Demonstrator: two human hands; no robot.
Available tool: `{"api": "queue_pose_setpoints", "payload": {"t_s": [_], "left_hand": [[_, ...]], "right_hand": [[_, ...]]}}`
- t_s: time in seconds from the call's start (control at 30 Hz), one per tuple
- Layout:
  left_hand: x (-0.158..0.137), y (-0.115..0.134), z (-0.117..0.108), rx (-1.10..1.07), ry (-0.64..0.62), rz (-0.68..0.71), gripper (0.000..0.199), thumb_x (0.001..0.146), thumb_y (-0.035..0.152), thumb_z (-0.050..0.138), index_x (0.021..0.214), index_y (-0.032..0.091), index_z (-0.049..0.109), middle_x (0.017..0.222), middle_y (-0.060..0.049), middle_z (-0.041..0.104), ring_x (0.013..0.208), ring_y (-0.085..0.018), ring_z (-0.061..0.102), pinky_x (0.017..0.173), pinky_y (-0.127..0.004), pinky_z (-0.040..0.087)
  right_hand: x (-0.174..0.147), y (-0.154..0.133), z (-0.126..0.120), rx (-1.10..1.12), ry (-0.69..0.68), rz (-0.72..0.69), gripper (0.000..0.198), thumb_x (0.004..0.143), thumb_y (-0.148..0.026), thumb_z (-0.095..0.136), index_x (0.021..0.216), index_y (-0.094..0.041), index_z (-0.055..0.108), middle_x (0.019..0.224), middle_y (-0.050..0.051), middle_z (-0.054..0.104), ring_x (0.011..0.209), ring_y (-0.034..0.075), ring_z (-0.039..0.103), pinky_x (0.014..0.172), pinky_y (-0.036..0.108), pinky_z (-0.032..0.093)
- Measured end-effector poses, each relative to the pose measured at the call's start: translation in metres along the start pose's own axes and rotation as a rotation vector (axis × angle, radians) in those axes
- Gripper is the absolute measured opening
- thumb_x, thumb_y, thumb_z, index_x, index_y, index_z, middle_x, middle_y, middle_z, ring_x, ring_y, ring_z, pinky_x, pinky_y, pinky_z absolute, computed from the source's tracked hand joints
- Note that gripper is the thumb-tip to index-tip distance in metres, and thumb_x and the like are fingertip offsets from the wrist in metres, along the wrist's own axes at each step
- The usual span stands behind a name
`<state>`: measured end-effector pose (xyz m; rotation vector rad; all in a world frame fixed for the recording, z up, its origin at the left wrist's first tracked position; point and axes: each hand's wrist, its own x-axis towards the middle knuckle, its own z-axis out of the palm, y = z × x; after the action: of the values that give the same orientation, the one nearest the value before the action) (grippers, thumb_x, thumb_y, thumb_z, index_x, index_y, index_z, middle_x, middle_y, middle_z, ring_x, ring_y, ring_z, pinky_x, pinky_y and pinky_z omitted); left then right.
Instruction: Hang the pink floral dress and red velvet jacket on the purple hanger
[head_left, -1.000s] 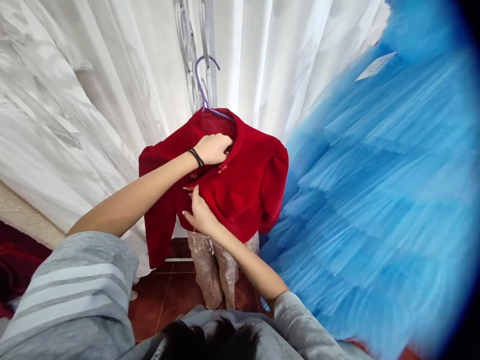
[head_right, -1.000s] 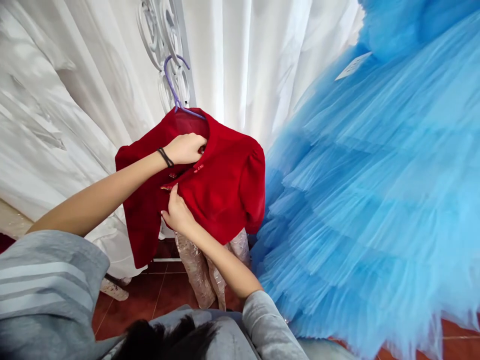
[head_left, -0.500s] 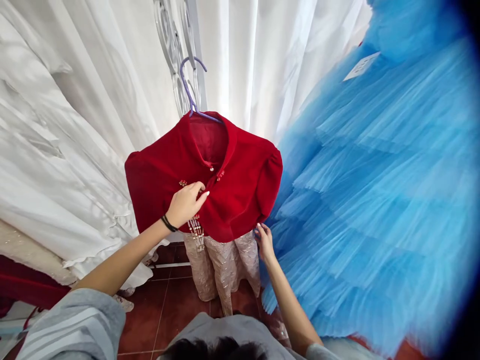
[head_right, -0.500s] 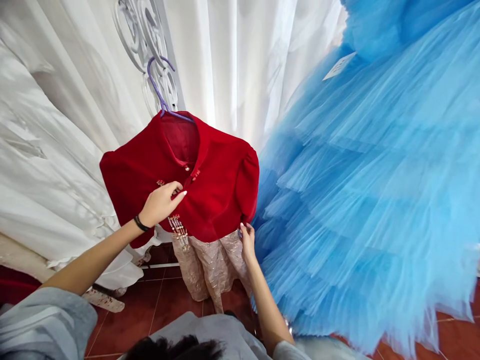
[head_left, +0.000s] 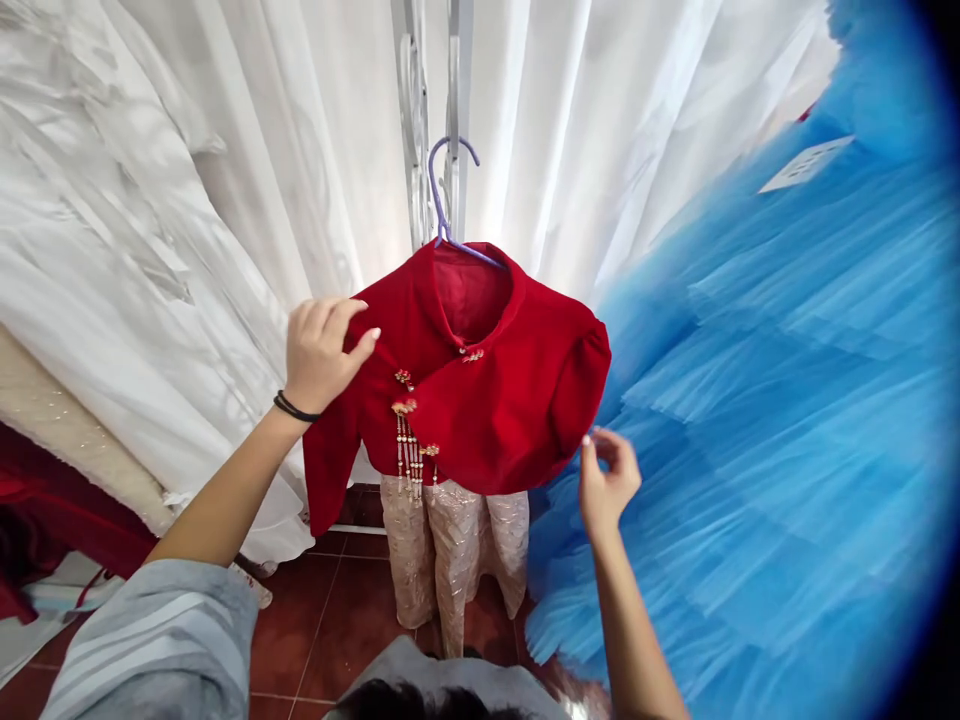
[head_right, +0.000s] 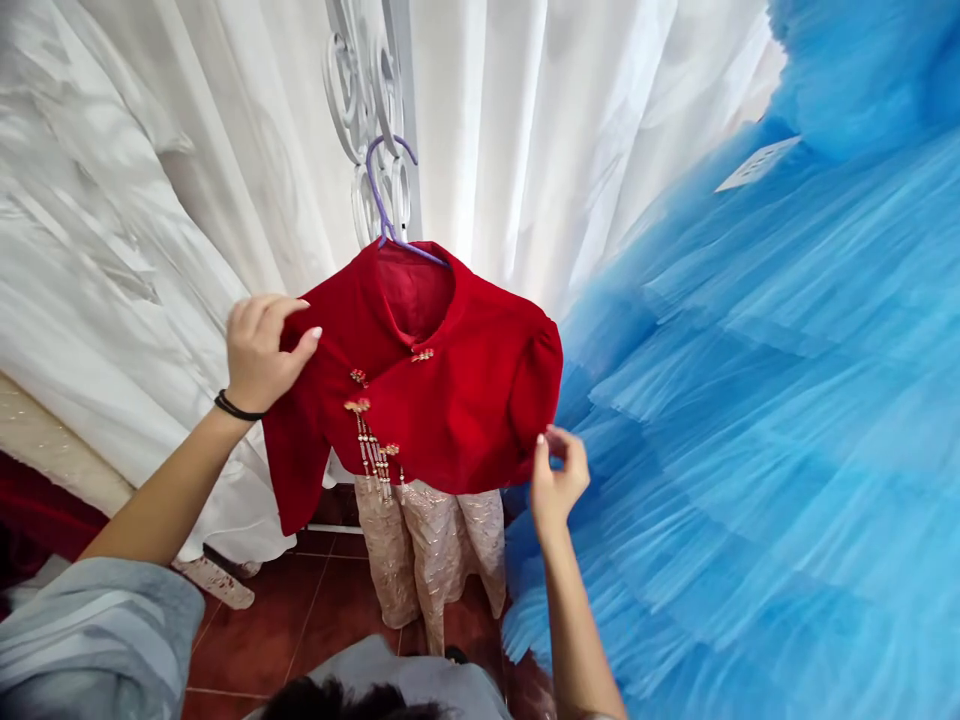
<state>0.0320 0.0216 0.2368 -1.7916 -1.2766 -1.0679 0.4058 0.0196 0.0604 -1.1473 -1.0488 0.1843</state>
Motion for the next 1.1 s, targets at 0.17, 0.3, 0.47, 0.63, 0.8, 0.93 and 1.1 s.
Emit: {"api": "queue_pose_setpoints", "payload": {"t_s": [0.17, 0.3, 0.47, 0.63, 0.8, 0.93, 1.1], "left_hand": [[0.022, -0.006, 0.006, -0.005, -0.035, 0.100, 0.055, 0.093, 0.053, 0.054, 0.137, 0.022, 0.055, 0.135, -0.015, 0.058, 0.127, -0.033, 0.052, 0.111, -0.049, 0.038], [0.054, 0.030, 0.020, -0.047, -0.152, 0.216, 0.045, 0.093, 0.041, 0.058, 0.136, 0.026, 0.055, 0.148, -0.014, 0.048, 0.138, -0.035, 0.042, 0.115, -0.053, 0.034], [0.084, 0.032, 0.016, -0.182, -0.214, 0.124, 0.019, 0.097, 0.031, 0.051, 0.107, 0.020, 0.062, 0.137, -0.013, 0.053, 0.110, -0.026, 0.062, 0.091, -0.040, 0.052], [0.098, -0.006, 0.010, -0.494, -0.302, -0.180, 0.024, 0.096, 0.037, 0.049, 0.084, 0.018, 0.058, 0.086, -0.005, 0.064, 0.082, -0.020, 0.061, 0.079, -0.033, 0.051], [0.100, -0.013, 0.009, -0.469, -0.510, -0.156, 0.043, 0.097, 0.050, 0.038, 0.076, 0.018, 0.057, 0.075, -0.004, 0.060, 0.072, -0.019, 0.058, 0.077, -0.035, 0.050], [0.091, 0.001, -0.002, -0.317, -0.326, 0.093, 0.051, 0.085, 0.060, 0.061, 0.115, 0.019, 0.063, 0.120, -0.013, 0.063, 0.118, -0.032, 0.056, 0.103, -0.046, 0.045], [0.080, 0.023, 0.000, -0.102, -0.392, 0.420, 0.034, 0.088, 0.036, 0.064, 0.120, 0.024, 0.066, 0.125, -0.010, 0.065, 0.127, -0.030, 0.051, 0.119, -0.056, 0.026]], "right_hand": [[0.088, -0.103, 0.041, -0.367, -0.242, -0.919, 0.040, 0.090, -0.031, 0.061, 0.131, -0.026, 0.061, 0.139, 0.014, 0.054, 0.125, 0.028, 0.051, 0.100, 0.046, 0.046], [0.130, -0.140, 0.080, -0.557, -0.595, -1.295, 0.029, 0.093, -0.020, 0.055, 0.117, -0.028, 0.068, 0.147, 0.007, 0.050, 0.135, 0.030, 0.040, 0.108, 0.052, 0.038], [0.169, -0.174, 0.097, -0.385, -0.736, -1.313, 0.022, 0.089, -0.014, 0.051, 0.093, -0.022, 0.072, 0.131, 0.008, 0.059, 0.125, 0.029, 0.047, 0.100, 0.049, 0.043], [0.189, -0.200, 0.125, -0.090, -0.633, -0.910, 0.029, 0.090, -0.023, 0.050, 0.115, -0.020, 0.064, 0.119, 0.011, 0.060, 0.105, 0.023, 0.056, 0.091, 0.043, 0.050], [0.169, -0.195, 0.149, -0.224, -0.819, -0.722, 0.029, 0.096, -0.032, 0.046, 0.112, -0.013, 0.061, 0.089, 0.009, 0.063, 0.084, 0.020, 0.057, 0.084, 0.039, 0.049], [0.159, -0.198, 0.141, -0.340, -0.663, -0.947, 0.032, 0.096, -0.025, 0.045, 0.123, -0.013, 0.057, 0.107, 0.013, 0.063, 0.098, 0.024, 0.055, 0.088, 0.042, 0.047], [0.127, -0.192, 0.113, -0.450, -0.803, -1.354, 0.031, 0.096, -0.016, 0.037, 0.117, -0.019, 0.060, 0.117, 0.011, 0.062, 0.101, 0.023, 0.054, 0.084, 0.039, 0.045]]}}
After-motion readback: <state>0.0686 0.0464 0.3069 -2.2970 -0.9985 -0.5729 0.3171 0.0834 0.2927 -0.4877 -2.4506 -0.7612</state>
